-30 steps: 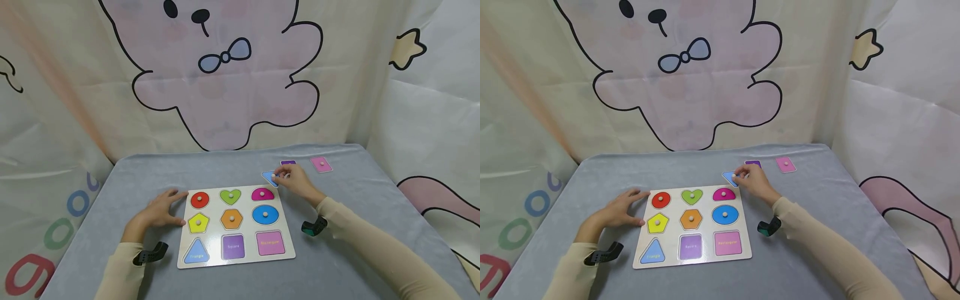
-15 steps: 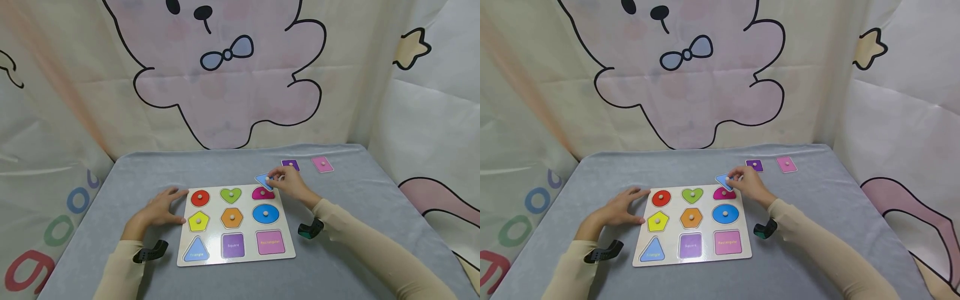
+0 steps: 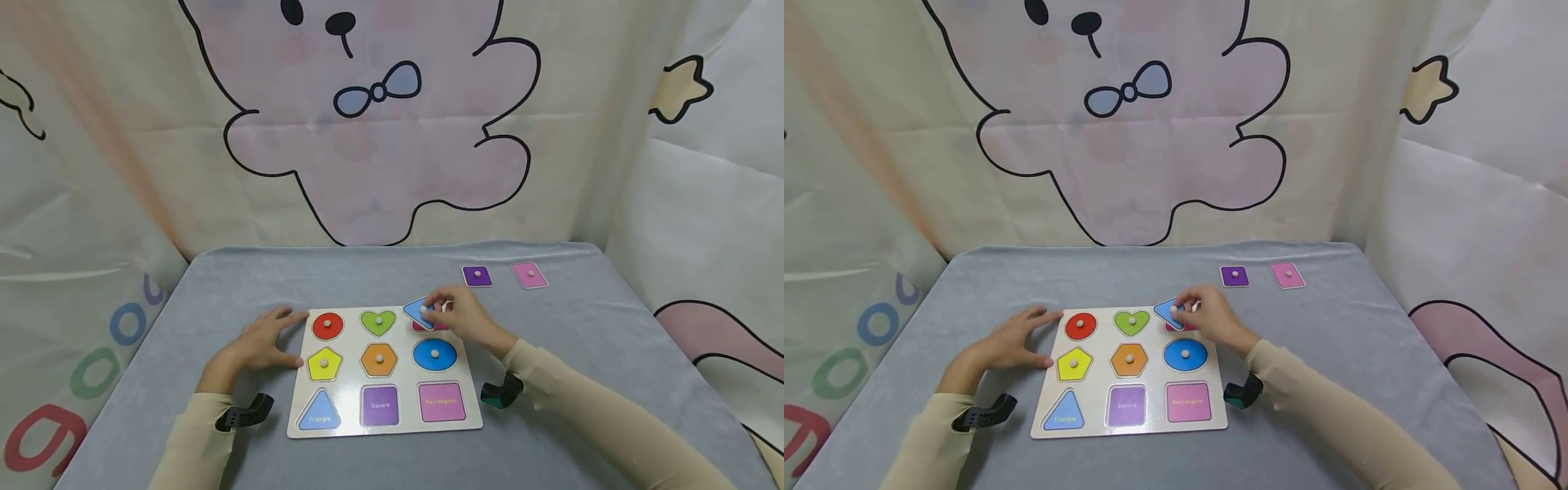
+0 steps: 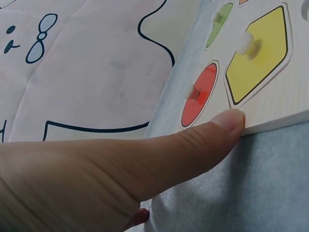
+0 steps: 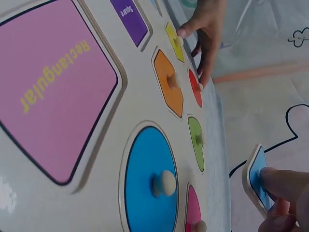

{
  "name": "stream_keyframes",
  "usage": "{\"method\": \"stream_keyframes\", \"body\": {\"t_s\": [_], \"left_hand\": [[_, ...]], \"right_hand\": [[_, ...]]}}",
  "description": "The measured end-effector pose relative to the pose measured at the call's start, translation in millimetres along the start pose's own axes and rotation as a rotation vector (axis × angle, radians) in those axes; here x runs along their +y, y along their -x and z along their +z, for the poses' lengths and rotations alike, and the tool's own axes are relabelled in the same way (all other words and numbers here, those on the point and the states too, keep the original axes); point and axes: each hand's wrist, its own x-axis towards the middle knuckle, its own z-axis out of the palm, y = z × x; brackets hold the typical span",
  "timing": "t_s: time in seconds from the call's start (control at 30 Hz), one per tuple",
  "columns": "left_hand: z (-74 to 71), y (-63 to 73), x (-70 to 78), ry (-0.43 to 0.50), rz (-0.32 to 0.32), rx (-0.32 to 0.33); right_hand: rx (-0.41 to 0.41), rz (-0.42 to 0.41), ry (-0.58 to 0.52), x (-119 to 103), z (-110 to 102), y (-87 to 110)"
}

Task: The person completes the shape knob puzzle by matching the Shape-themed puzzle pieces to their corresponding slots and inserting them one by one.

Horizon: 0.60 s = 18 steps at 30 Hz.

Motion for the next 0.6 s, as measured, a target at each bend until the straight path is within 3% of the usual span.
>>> {"method": "stream_keyframes", "body": {"t_s": [0.3,0.6], "left_hand": [[-1.3,1.5,0.1,-0.006,-0.026,-0.013],[-2.8,1.7,3.8,-0.008,-0.005,-0.013]], "right_hand": [[-0.048,-0.025,-0.013,-4.9,8.3,2.2],[-0.091,-0.007,-0.076,-14.2,13.9,8.8]]}}
